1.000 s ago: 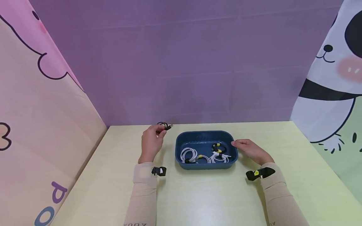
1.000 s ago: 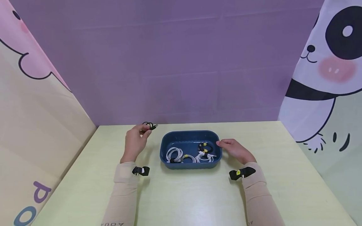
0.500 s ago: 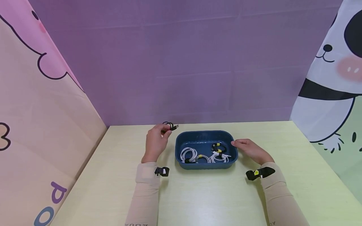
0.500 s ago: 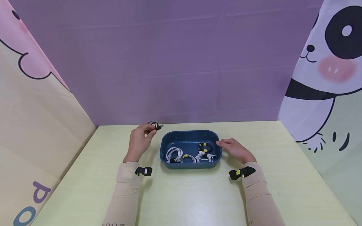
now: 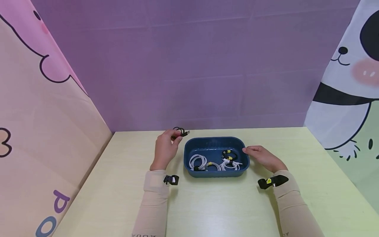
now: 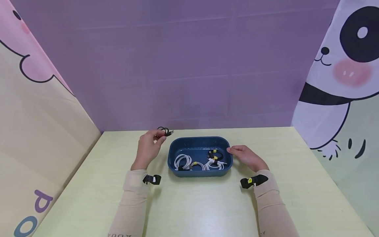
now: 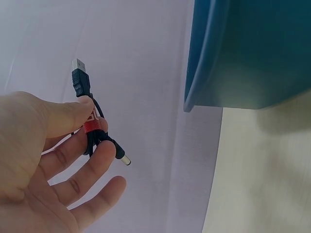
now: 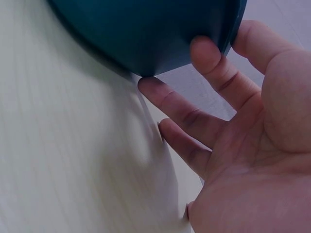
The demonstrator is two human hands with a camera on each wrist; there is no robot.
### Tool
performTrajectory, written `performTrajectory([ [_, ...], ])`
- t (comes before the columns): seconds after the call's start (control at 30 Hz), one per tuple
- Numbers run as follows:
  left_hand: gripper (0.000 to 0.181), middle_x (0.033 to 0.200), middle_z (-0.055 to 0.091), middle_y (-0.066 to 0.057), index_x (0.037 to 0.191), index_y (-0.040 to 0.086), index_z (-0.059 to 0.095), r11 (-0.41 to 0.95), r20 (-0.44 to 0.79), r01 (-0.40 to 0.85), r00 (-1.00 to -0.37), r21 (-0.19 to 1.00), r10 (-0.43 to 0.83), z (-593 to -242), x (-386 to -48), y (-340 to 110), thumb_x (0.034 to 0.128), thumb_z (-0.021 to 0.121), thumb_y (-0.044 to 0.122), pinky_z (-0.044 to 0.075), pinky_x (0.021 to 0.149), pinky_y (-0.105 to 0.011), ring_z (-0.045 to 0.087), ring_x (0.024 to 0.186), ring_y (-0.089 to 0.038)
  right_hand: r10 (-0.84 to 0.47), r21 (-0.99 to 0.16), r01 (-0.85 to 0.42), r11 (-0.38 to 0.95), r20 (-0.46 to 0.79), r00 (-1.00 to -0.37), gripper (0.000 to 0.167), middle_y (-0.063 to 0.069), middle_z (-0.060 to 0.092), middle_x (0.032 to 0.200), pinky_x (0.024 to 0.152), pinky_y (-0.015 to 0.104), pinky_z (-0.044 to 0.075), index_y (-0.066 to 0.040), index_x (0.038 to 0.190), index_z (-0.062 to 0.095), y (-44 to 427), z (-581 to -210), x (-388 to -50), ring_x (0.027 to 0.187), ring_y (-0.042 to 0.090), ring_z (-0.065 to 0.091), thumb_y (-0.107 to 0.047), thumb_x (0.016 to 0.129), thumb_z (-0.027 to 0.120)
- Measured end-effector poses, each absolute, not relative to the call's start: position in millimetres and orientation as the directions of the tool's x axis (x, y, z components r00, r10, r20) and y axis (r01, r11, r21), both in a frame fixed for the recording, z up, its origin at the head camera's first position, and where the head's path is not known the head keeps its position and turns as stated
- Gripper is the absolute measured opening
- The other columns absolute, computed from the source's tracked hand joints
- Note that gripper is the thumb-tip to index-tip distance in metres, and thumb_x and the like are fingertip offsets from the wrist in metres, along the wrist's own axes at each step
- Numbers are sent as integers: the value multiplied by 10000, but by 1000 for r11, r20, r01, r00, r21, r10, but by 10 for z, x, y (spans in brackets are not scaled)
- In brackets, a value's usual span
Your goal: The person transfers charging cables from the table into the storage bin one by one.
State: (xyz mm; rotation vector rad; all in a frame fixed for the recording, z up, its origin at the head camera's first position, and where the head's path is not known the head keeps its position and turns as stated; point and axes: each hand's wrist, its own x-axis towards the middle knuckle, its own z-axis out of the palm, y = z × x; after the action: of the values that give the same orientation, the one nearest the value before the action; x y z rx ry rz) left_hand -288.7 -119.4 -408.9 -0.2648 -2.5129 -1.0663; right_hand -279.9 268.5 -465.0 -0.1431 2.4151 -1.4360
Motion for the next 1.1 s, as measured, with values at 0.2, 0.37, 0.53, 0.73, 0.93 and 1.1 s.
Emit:
performTrajectory([
  [0.2, 167, 1015, 742, -98, 1101, 48, 755, 694, 440, 337, -897, 636, 32, -4088, -2872, -1184, 956, 721, 124, 503, 820, -416, 672, 899, -265, -248, -868, 74, 490, -221, -943, 503, 225, 449, 1562, 1211, 677, 183, -22, 1173, 697, 2678, -4647, -2803, 1523, 458, 271, -480, 1043, 536],
  [0.37, 163, 1016, 740, -97, 1094, 52, 757, 697, 441, 348, -896, 627, 50, -4084, -2873, -1166, 952, 727, 125, 505, 831, -422, 675, 901, -267, -251, -870, 70, 487, -217, -943, 513, 227, 442, 1568, 1212, 678, 177, -21, 1212, 694, 2676, -4653, -2810, 1527, 459, 266, -479, 1042, 537],
  [0.53, 166, 1030, 738, -99, 1092, 51, 757, 700, 437, 351, -897, 622, 62, -4081, -2865, -1147, 944, 735, 120, 509, 827, -417, 672, 904, -268, -257, -876, 65, 479, -211, -943, 504, 227, 457, 1554, 1213, 678, 176, -8, 1180, 693, 2668, -4667, -2816, 1522, 453, 277, -468, 1046, 536],
  [0.73, 174, 1047, 738, -101, 1096, 45, 756, 703, 438, 356, -896, 616, 69, -4085, -2858, -1124, 942, 737, 122, 511, 827, -421, 673, 907, -268, -258, -880, 68, 470, -210, -943, 484, 226, 469, 1544, 1209, 684, 172, -13, 1166, 700, 2669, -4668, -2813, 1519, 454, 281, -454, 1048, 538],
  [0.93, 177, 1061, 739, -98, 1104, 49, 756, 702, 436, 361, -896, 614, 79, -4082, -2858, -1108, 944, 734, 121, 517, 836, -424, 676, 914, -268, -264, -884, 65, 462, -207, -942, 483, 227, 477, 1533, 1208, 686, 168, -4, 1152, 695, 2659, -4676, -2819, 1516, 451, 285, -450, 1047, 541],
  [1.1, 166, 1054, 742, -94, 1089, 47, 757, 697, 441, 376, -893, 610, 96, -4082, -2854, -1083, 934, 741, 102, 517, 832, -431, 683, 899, -262, -265, -883, 68, 464, -212, -941, 510, 240, 447, 1559, 1208, 692, 157, -7, 1258, 681, 2663, -4681, -2824, 1524, 467, 262, -450, 1049, 538],
])
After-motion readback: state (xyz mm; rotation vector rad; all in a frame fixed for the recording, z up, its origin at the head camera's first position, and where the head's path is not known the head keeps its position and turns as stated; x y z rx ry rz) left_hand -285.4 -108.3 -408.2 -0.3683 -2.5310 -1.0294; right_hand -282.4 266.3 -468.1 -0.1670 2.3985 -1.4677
